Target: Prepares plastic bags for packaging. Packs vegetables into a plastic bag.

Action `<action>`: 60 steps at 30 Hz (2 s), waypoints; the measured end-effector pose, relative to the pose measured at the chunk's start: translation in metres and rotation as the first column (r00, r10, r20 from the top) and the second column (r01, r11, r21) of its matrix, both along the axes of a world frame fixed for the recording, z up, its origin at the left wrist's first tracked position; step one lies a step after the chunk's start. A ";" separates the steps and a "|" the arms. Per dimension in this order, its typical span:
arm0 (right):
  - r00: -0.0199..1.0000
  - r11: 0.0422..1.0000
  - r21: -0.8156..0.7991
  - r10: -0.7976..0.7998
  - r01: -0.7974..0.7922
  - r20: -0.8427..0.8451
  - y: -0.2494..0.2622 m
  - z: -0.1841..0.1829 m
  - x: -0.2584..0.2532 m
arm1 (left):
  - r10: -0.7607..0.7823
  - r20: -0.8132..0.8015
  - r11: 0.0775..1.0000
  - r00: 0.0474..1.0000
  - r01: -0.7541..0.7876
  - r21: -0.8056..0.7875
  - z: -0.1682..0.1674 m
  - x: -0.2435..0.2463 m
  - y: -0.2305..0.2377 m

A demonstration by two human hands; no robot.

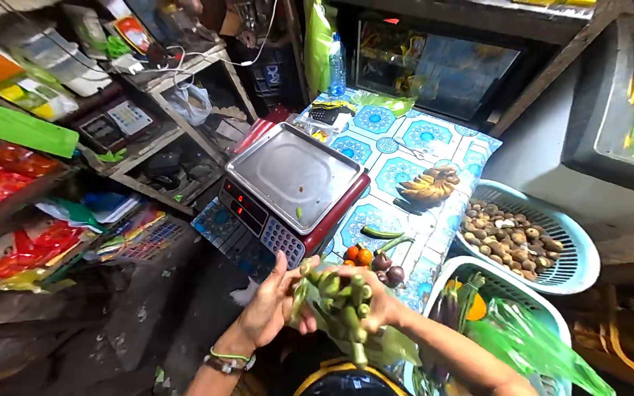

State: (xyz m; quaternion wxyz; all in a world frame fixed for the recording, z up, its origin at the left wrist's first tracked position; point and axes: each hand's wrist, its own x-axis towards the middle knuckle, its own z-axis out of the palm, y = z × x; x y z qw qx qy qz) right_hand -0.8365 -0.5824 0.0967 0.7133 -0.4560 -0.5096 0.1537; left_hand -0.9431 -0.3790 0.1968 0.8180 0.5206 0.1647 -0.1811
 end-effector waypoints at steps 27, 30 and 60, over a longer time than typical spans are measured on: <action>0.997 -0.271 -0.962 0.077 -0.006 -0.028 -0.023 -0.025 -0.003 | -0.340 0.091 0.930 0.936 0.348 -0.113 -0.006 -0.021 0.063; 0.998 -0.235 -0.971 0.034 -0.037 -0.046 -0.030 -0.004 0.003 | -0.169 0.044 0.979 0.985 0.173 -0.105 -0.012 -0.014 0.073; 0.884 0.103 -0.918 -0.329 0.383 0.332 -0.079 -0.087 0.020 | -0.584 0.217 0.812 0.783 0.568 0.133 0.075 -0.021 0.036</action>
